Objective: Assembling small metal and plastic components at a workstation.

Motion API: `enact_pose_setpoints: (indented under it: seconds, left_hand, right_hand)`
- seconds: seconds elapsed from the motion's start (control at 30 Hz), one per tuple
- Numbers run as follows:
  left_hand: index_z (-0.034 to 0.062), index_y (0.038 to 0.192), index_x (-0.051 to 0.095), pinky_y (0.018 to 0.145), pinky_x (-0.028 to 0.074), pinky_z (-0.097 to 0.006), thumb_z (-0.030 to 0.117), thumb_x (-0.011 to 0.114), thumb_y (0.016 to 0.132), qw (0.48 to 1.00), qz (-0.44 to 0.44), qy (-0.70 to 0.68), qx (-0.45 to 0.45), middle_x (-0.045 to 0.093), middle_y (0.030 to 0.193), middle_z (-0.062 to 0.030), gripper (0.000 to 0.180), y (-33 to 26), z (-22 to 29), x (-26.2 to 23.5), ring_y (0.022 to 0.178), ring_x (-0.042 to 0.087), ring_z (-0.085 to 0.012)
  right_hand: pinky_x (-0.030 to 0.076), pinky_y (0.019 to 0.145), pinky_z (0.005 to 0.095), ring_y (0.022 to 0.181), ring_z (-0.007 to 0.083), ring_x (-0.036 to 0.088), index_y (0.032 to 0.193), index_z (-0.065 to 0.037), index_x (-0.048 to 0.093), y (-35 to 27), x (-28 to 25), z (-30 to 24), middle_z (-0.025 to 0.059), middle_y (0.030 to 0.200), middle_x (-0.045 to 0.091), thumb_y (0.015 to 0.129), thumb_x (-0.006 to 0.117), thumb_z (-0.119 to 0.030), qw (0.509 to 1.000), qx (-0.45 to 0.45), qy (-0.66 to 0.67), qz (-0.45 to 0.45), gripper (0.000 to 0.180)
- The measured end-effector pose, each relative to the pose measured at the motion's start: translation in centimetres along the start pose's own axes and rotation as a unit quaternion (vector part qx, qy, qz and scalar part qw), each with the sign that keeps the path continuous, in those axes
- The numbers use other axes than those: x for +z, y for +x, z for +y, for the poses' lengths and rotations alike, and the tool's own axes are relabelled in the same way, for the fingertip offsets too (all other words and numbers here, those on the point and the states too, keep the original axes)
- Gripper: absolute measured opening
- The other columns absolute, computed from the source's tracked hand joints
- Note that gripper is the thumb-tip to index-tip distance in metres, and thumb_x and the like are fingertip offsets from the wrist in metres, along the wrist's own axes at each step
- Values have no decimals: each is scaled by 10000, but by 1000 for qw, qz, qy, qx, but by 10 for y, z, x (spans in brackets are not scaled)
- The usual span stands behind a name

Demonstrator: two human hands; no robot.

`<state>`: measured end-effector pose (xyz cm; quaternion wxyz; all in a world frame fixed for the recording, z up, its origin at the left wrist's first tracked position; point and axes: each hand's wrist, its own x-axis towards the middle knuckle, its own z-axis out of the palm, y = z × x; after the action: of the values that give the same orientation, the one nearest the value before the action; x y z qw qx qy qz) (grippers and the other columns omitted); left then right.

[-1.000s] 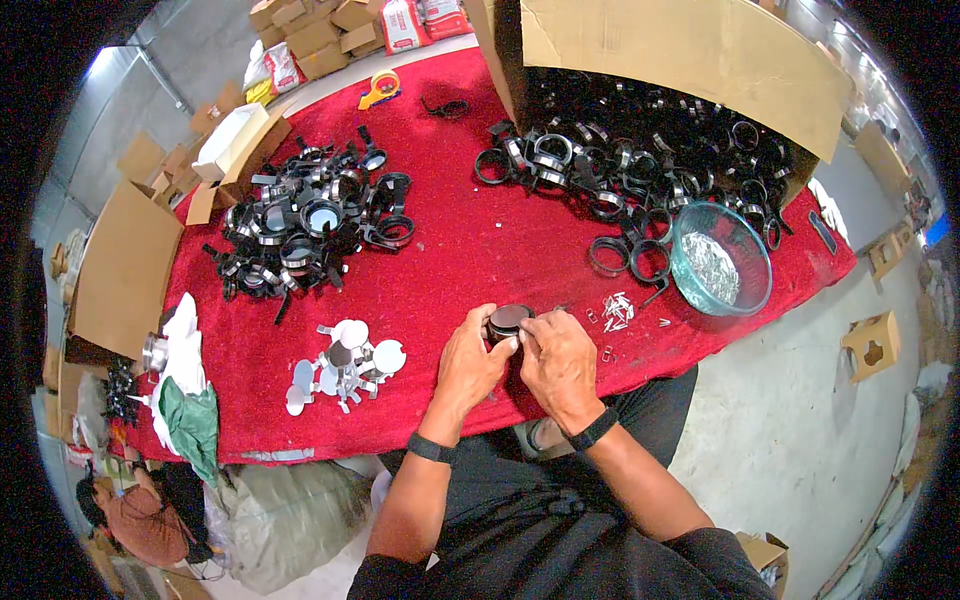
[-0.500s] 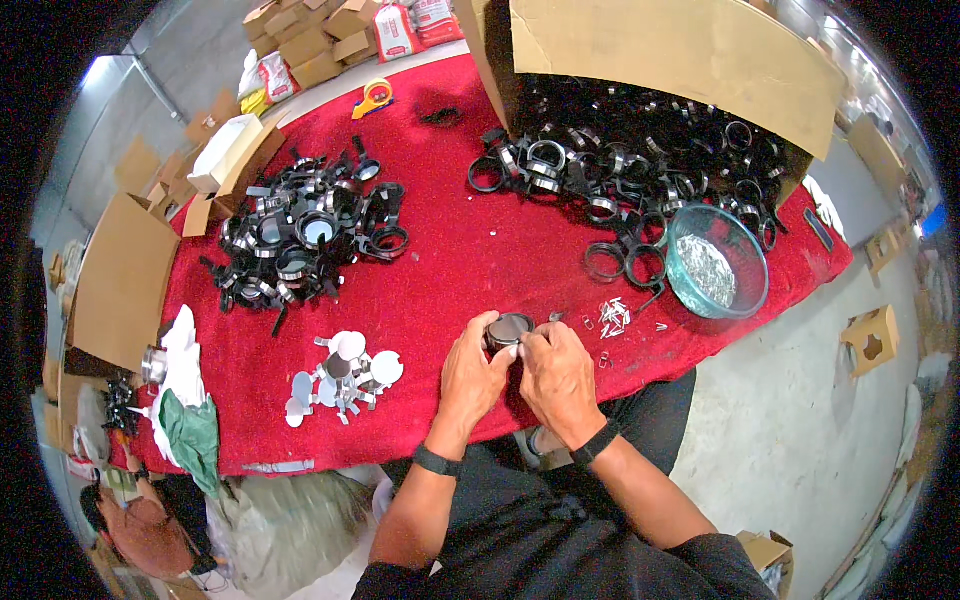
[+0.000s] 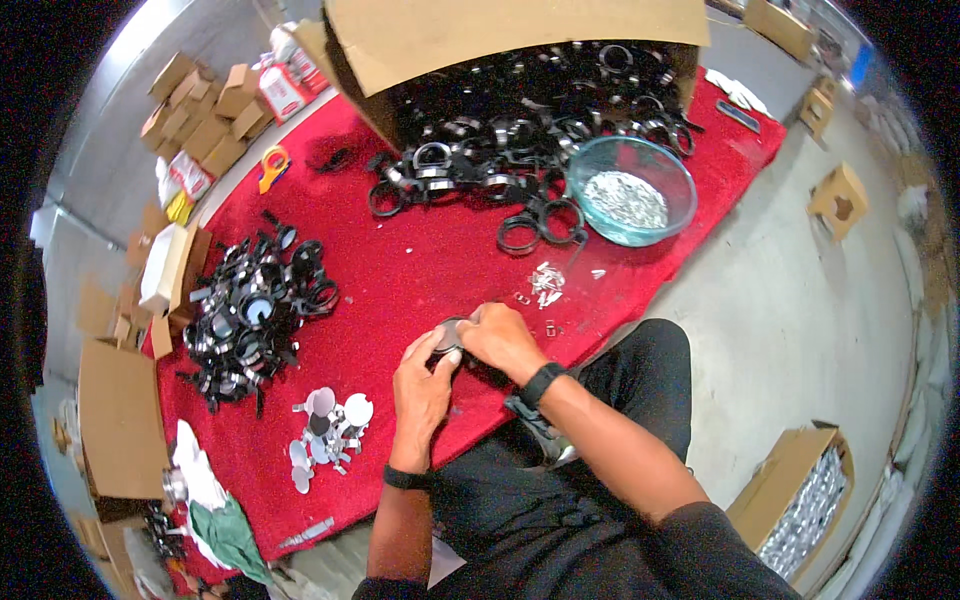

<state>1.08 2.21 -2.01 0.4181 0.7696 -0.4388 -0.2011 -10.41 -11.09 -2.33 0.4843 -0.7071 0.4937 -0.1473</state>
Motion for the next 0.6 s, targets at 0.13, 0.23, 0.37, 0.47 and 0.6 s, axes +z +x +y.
enact_pose_setpoints:
  seconds: [0.13,0.23,0.37,0.47,0.6]
  left_hand:
    - [-53,1429,709,1132,531,-377,116,681,1069,991,-40,-111,-62,746,1416,-165,399,4,-12,-8,1262,713,-226]
    - [-93,1474,654,1049,564,-324,103,662,1086,974,-32,-197,-106,772,1316,-157,435,14,-16,-11,1197,723,-205]
    - [-43,1371,721,761,616,-296,133,706,1076,925,-52,-299,-229,814,1123,-105,344,19,-28,-17,906,777,-173]
    - [-3,1255,755,649,603,-276,123,724,1056,897,-53,-349,-267,811,999,-79,237,26,-30,-19,769,761,-156]
    - [-1,1205,754,620,608,-269,92,726,1036,888,-67,-349,-293,801,948,-77,195,34,-28,-22,735,756,-152]
  right_hand:
    - [613,831,508,808,431,788,953,61,785,-17,10,7,269,856,780,946,681,-332,996,30,79,-10,407]
    - [613,754,479,731,362,779,1052,76,749,-23,30,19,232,877,786,974,679,-309,984,-55,145,83,398]
    - [562,574,359,628,174,694,1202,84,655,-28,20,20,106,826,733,1036,682,-232,962,13,269,-48,358]
    - [599,662,398,697,208,746,1139,66,721,-22,16,21,155,899,786,995,718,-284,965,19,255,-60,379]
    - [616,738,434,800,281,787,1123,62,736,-16,13,19,203,948,803,966,738,-308,977,33,200,-71,402]
